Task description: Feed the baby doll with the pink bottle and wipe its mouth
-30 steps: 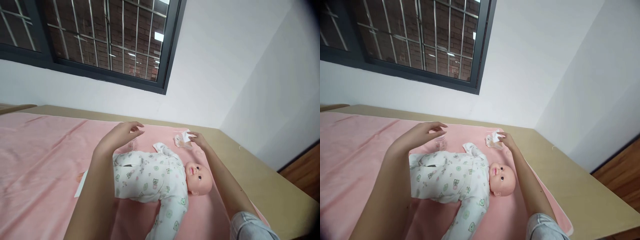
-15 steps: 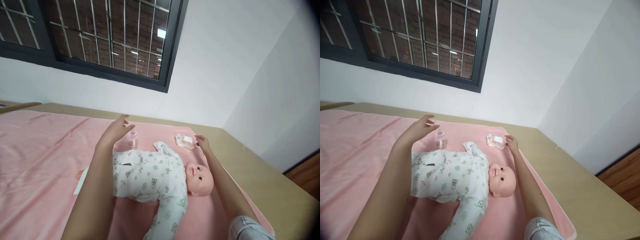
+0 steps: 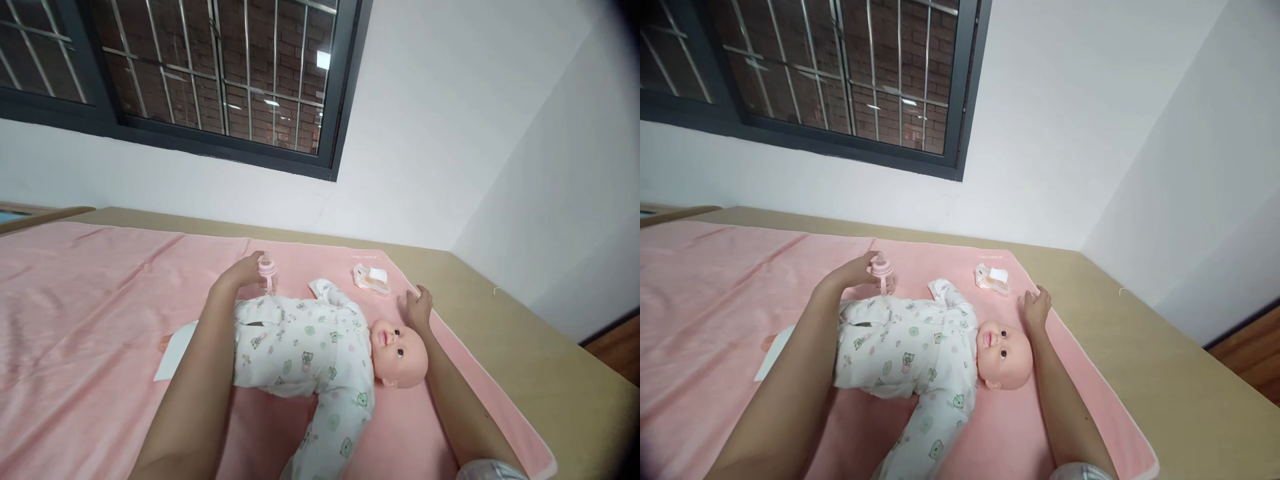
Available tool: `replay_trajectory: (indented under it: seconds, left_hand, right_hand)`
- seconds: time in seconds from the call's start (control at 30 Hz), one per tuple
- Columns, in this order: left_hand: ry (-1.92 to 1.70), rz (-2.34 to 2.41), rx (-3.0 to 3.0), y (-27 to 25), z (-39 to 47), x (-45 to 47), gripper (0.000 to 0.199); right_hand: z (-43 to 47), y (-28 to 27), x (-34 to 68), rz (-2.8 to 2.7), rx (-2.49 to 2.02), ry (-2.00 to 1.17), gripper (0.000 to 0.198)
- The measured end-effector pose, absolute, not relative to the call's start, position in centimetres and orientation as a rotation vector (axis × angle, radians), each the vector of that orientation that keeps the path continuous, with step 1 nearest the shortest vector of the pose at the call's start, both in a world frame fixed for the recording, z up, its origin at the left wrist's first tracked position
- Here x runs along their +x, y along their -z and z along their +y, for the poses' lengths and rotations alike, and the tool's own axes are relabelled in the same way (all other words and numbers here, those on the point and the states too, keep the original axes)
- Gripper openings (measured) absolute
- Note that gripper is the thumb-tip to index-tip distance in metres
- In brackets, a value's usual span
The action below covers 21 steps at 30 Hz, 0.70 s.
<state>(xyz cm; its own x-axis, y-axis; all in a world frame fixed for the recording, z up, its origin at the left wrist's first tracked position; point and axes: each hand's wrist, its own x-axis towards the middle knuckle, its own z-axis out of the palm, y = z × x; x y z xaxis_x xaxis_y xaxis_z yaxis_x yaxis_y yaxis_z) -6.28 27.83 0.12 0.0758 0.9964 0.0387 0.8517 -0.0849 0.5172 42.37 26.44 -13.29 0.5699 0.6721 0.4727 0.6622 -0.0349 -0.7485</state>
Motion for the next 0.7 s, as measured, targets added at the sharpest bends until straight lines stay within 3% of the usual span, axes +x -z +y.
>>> replay_trajectory:
  seconds: [0.07, 0.13, 0.5, 0.7]
  left_hand:
    - [-0.516, 1.811, 2.04, 0.1, 27.9, -6.1, 0.061]
    - [-0.495, 1.811, 2.06, 0.3, 28.1, -6.0, 0.053]
    - [-0.474, 1.857, 2.081, 1.2, 28.7, -5.4, 0.057]
    - [-0.613, 1.867, 2.063, 0.2, 28.2, -5.0, 0.056]
  right_hand:
    - [26.4, 13.3, 42.3, -1.081, -1.747, -0.14, 0.065]
    - [26.3, 13.2, 42.2, -1.076, -1.745, -0.21, 0.068]
    - [25.8, 12.8, 41.5, -1.164, -1.766, -0.26, 0.059]
    - [25.8, 12.7, 41.1, -1.227, -1.891, -0.184, 0.069]
